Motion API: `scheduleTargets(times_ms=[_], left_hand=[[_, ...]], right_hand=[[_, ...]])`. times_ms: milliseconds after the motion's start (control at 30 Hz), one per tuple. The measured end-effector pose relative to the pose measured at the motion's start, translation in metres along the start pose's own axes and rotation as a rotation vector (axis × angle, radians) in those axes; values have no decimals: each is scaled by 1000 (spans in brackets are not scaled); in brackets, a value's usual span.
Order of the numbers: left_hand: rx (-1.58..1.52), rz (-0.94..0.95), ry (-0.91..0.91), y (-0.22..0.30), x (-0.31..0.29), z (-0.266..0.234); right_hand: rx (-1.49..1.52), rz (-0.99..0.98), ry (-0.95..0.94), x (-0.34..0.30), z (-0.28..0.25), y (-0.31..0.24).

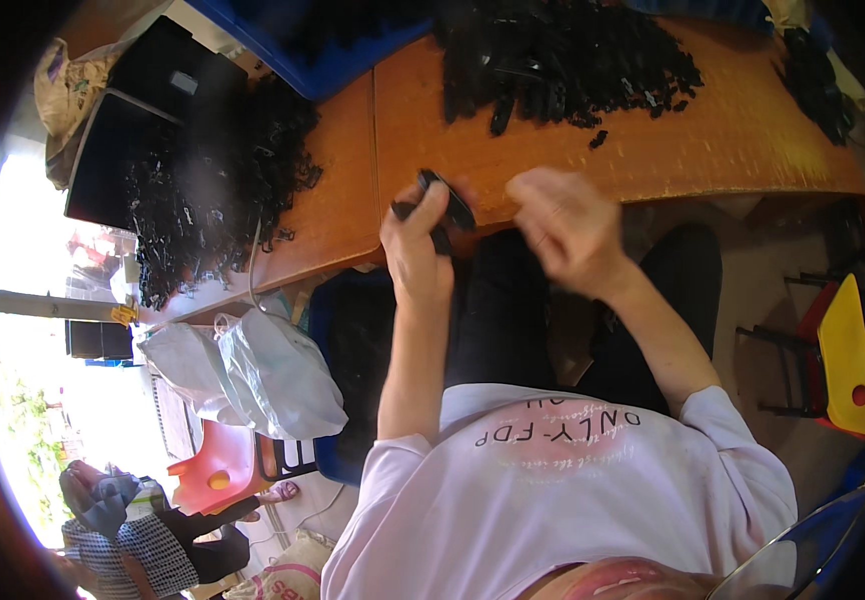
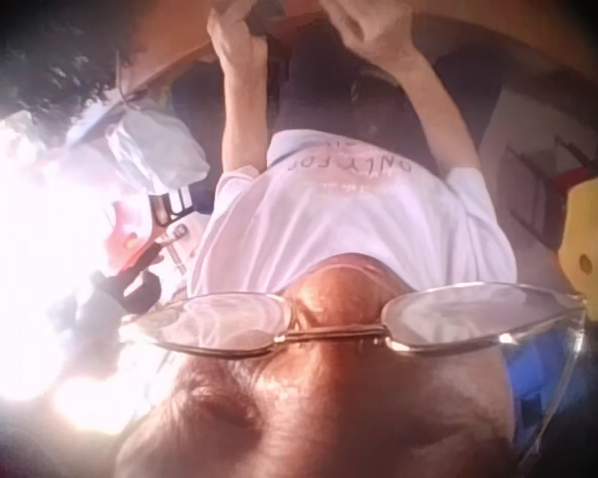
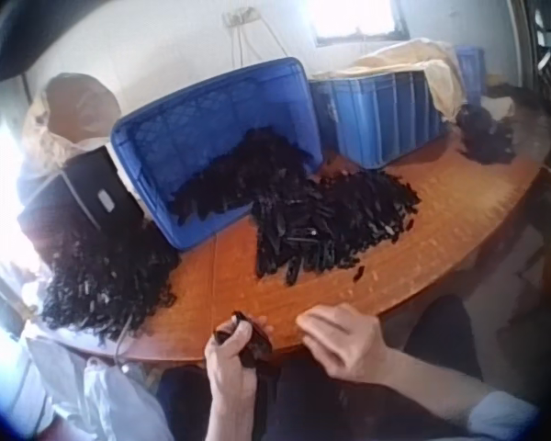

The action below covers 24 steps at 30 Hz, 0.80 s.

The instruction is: The person retrieves plastic parts from a bin, assembles small plastic components into them by hand, and dumps additional parts from a container onto the table to sort them.

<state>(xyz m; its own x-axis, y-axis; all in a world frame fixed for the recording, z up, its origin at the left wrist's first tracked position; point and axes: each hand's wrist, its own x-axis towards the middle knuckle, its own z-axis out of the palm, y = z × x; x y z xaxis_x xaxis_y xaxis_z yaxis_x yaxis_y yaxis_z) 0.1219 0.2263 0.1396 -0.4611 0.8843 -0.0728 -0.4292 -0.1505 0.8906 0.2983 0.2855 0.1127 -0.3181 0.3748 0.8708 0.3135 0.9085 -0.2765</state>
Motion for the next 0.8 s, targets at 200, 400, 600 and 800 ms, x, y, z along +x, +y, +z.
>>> scheduleTargets(times_ms=[200,400,600,800], left_hand=[[578,391,91,8,134,17],[1282,252,27,-13,201,21],[1296,288,-102,-19,169,7],[1102,521,80,-30,138,-24]], right_hand=[[-498,437,-59,-13,-23,91],[-547,431,-143,-16,-18,99],[-431,562,-43,-17,-19,101],[-115,316,-58,-15,3,64]])
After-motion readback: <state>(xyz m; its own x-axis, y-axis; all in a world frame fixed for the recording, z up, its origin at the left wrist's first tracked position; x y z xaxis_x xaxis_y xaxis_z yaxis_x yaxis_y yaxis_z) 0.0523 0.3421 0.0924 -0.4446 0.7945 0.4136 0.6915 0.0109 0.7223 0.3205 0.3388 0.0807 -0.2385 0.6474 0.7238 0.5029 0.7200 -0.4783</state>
